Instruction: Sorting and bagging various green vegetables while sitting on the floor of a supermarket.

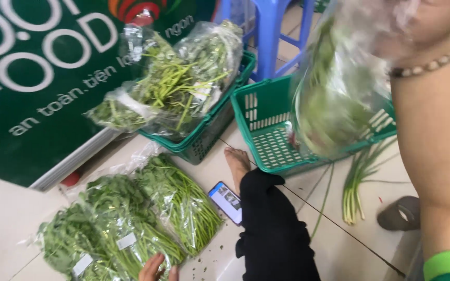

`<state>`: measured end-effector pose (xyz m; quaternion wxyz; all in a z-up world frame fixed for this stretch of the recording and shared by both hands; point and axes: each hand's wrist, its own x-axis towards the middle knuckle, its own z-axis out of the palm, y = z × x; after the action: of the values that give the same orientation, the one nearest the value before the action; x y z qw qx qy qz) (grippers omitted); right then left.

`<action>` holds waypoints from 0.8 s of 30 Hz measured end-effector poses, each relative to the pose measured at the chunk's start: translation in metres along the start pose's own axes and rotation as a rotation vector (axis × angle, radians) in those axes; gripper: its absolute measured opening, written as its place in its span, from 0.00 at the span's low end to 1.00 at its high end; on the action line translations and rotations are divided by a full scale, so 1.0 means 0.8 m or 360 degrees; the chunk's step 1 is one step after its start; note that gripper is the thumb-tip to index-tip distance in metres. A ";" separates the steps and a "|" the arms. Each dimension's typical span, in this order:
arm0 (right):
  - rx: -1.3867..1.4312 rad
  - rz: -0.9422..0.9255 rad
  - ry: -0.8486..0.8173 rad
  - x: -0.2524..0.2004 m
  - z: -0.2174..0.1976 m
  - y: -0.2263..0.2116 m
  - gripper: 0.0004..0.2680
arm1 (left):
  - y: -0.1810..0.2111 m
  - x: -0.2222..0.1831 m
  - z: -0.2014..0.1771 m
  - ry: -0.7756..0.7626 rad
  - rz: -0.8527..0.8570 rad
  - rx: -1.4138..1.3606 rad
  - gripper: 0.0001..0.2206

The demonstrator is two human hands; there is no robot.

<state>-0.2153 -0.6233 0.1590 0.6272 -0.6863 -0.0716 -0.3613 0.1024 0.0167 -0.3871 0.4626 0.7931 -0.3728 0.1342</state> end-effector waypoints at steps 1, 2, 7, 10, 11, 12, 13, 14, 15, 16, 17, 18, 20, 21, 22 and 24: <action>0.0013 -0.0001 -0.0177 0.019 0.037 -0.013 0.06 | 0.098 0.077 -0.018 0.0017 0.0019 0.0001 0.28; 0.0024 -0.0003 -0.0354 0.040 0.078 -0.024 0.07 | 0.214 0.131 -0.062 0.0033 0.0039 0.0001 0.28; 0.0071 0.0052 -0.1176 0.076 0.301 -0.082 0.12 | 0.435 0.293 -0.147 0.0100 0.0393 -0.0252 0.45; 0.0152 0.0139 -0.1449 0.074 0.375 -0.050 0.12 | 0.406 0.297 -0.152 -0.0148 0.0063 -0.0473 0.45; 0.0215 0.0200 -0.1558 0.075 0.392 -0.025 0.12 | 0.380 0.287 -0.150 -0.0368 -0.0285 -0.0608 0.41; 0.0228 0.0209 -0.1573 0.070 0.398 -0.005 0.12 | 0.330 0.260 -0.134 -0.0358 -0.0304 -0.0604 0.41; -0.0100 0.0223 -0.1344 0.065 0.407 0.016 0.19 | 0.278 0.232 -0.123 -0.0430 -0.0548 -0.0661 0.31; -0.0418 0.0241 -0.1107 0.059 0.417 0.038 0.28 | 0.225 0.203 -0.113 -0.0500 -0.0793 -0.0720 0.22; -0.0377 0.0242 -0.1132 0.054 0.414 0.059 0.28 | 0.183 0.178 -0.099 -0.0478 -0.0825 -0.0692 0.22; -0.0525 0.0267 -0.0936 0.049 0.411 0.080 0.29 | 0.140 0.153 -0.086 -0.0327 -0.0915 -0.0645 0.21; -0.0682 0.0297 -0.0739 0.045 0.407 0.100 0.29 | 0.098 0.128 -0.070 -0.0175 -0.0997 -0.0606 0.21; -0.0655 0.0301 -0.0767 0.033 0.407 0.119 0.29 | 0.090 0.112 -0.071 -0.0153 -0.1024 -0.0588 0.21; -0.0309 0.0513 -0.0701 0.011 0.402 0.155 0.25 | 0.072 0.088 -0.063 0.0239 -0.1016 0.0107 0.34; -0.0299 0.0507 -0.0719 0.002 0.406 0.166 0.25 | 0.089 0.094 -0.056 0.0256 -0.1024 0.0116 0.34; -0.0230 0.0621 -0.0652 -0.008 0.410 0.178 0.25 | 0.105 0.101 -0.047 0.0434 -0.0776 0.0266 0.33; -0.0148 0.0761 -0.0612 -0.028 0.414 0.195 0.25 | 0.149 0.101 -0.008 0.0603 -0.0558 0.0435 0.32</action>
<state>-0.0110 -0.3452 0.0354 0.6374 -0.7673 -0.0089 -0.0699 0.0733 -0.0513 -0.2629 0.4291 0.8612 -0.1155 0.2468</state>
